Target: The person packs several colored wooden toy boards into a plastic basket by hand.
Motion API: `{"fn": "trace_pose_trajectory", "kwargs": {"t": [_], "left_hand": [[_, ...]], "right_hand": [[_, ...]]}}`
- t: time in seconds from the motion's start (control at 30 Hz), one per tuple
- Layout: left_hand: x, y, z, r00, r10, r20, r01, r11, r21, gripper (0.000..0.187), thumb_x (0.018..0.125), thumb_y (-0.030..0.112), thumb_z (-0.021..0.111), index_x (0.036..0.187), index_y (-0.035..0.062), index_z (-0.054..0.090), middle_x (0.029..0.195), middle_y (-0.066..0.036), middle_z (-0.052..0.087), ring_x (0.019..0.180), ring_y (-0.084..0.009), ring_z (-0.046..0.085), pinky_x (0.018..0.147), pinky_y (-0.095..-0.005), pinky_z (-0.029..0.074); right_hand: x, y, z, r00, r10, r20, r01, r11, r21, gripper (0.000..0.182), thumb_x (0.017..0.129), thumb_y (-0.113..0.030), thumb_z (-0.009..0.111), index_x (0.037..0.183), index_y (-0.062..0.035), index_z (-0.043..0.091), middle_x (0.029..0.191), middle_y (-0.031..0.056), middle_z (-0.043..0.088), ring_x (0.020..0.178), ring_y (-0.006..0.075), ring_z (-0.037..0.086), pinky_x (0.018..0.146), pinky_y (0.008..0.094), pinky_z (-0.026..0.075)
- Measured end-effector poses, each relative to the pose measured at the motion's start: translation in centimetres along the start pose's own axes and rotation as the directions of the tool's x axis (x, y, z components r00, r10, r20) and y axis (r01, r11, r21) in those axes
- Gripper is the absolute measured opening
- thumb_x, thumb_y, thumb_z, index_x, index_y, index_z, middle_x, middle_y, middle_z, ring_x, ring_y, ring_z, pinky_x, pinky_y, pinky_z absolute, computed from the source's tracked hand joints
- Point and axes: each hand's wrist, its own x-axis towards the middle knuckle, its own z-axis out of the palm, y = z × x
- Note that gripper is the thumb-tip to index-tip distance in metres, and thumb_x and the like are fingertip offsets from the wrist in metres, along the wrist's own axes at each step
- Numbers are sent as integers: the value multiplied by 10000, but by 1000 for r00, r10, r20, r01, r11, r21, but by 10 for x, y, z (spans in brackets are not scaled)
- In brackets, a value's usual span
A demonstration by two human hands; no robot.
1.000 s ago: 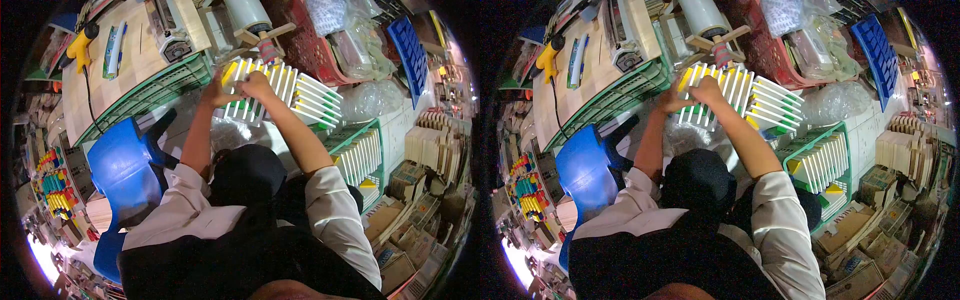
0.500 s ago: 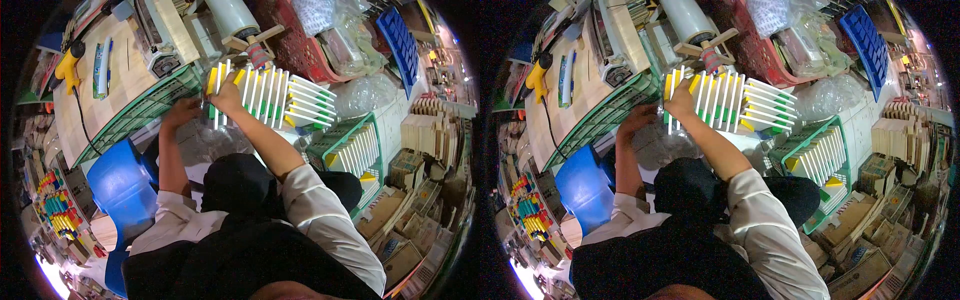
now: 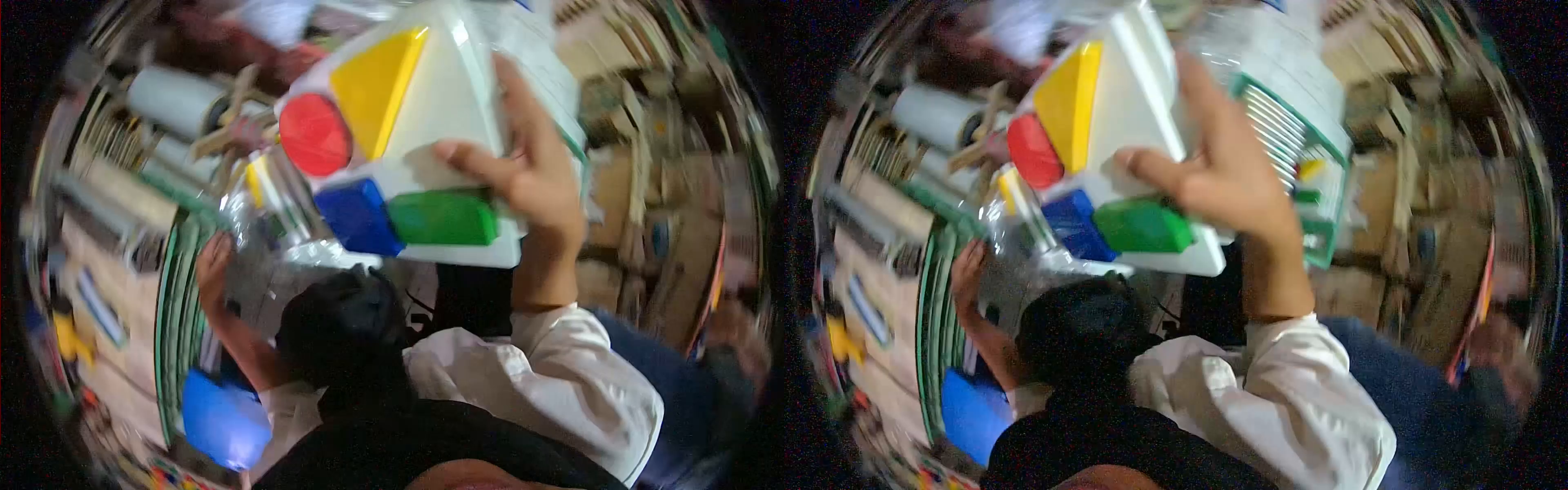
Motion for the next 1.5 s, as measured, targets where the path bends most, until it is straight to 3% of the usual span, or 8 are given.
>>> {"fn": "trace_pose_trajectory", "kwargs": {"t": [0.17, 0.3, 0.63, 1.03, 1.17, 1.27, 1.4, 1.5], "left_hand": [[14, 6, 19, 996, -22, 89, 20, 999, 25, 537, 894, 250, 610, 1281, -88, 453, 1094, -70, 581, 945, -127, 534, 853, -248, 414], [29, -11, 23, 990, -10, 140, -13, 987, 160, 530, 892, 239, 605, 1285, -81, 453, 1242, -151, 546, 1127, -183, 514, 965, -279, 381], [19, 5, 36, 983, -80, 167, 30, 959, 283, 464, 913, 135, 553, 1299, -90, 426, 1273, -213, 514, 1185, -237, 495, 998, -305, 373], [-8, 24, 51, 992, -112, 51, 86, 927, 364, 491, 914, 155, 556, 1316, -83, 406, 1275, -247, 506, 1178, -263, 504, 994, -312, 372], [-18, 34, 53, 999, -38, 1, 31, 830, 557, 483, 890, 192, 595, 1276, -65, 462, 1224, -190, 567, 1112, -211, 548, 947, -302, 409], [-12, 11, 48, 999, 38, 10, -38, 883, 468, 472, 880, 229, 606, 1260, -28, 495, 1174, -184, 599, 1064, -209, 574, 911, -317, 432], [0, 6, 67, 987, 152, -53, -114, 892, 438, 649, 812, 348, 670, 1291, -32, 452, 1246, -208, 544, 1147, -311, 536, 969, -365, 415], [10, 2, 97, 969, 131, -208, -19, 882, 470, 921, 707, 441, 741, 1391, 8, 303, 1290, -225, 495, 1184, -336, 498, 992, -396, 398]], "right_hand": [[-22, -3, -101, 926, -7, -377, -83, 971, -223, 539, 767, -118, 689, 1232, 11, 449, 1020, 97, 597, 920, 179, 589, 781, 283, 481], [-24, 69, -175, 891, -79, -448, -367, 458, -810, 628, 741, -166, 707, 1254, 23, 397, 965, 225, 632, 846, 286, 649, 754, 373, 508], [-74, 325, -298, 674, 468, -571, -728, 291, -621, 844, 618, -249, 771, 1304, -1, 345, 1109, 274, 575, 1031, 383, 572, 867, 398, 463], [-129, 468, -244, 566, 599, -567, -804, 552, -220, 715, 631, -237, 767, 1226, -1, 449, 1064, 217, 603, 963, 322, 608, 835, 388, 483], [-119, 512, -274, 550, 337, -764, -835, 236, -497, 558, 659, -287, 708, 1115, -4, 557, 1028, 229, 620, 989, 362, 592, 843, 438, 470], [-32, 430, -273, 855, 7, -519, -482, 384, -788, 543, 722, -266, 750, 1151, 6, 558, 1054, 216, 627, 938, 337, 618, 812, 411, 490], [76, 191, -105, 999, 21, -28, -29, 938, -345, 334, 843, -135, 643, 1149, -19, 576, 1032, 139, 646, 923, 190, 633, 765, 316, 508], [90, 128, 33, 843, -139, 520, 194, 979, -53, 248, 835, -123, 628, 1063, -28, 606, 948, 78, 657, 868, 170, 623, 805, 306, 484]]}}
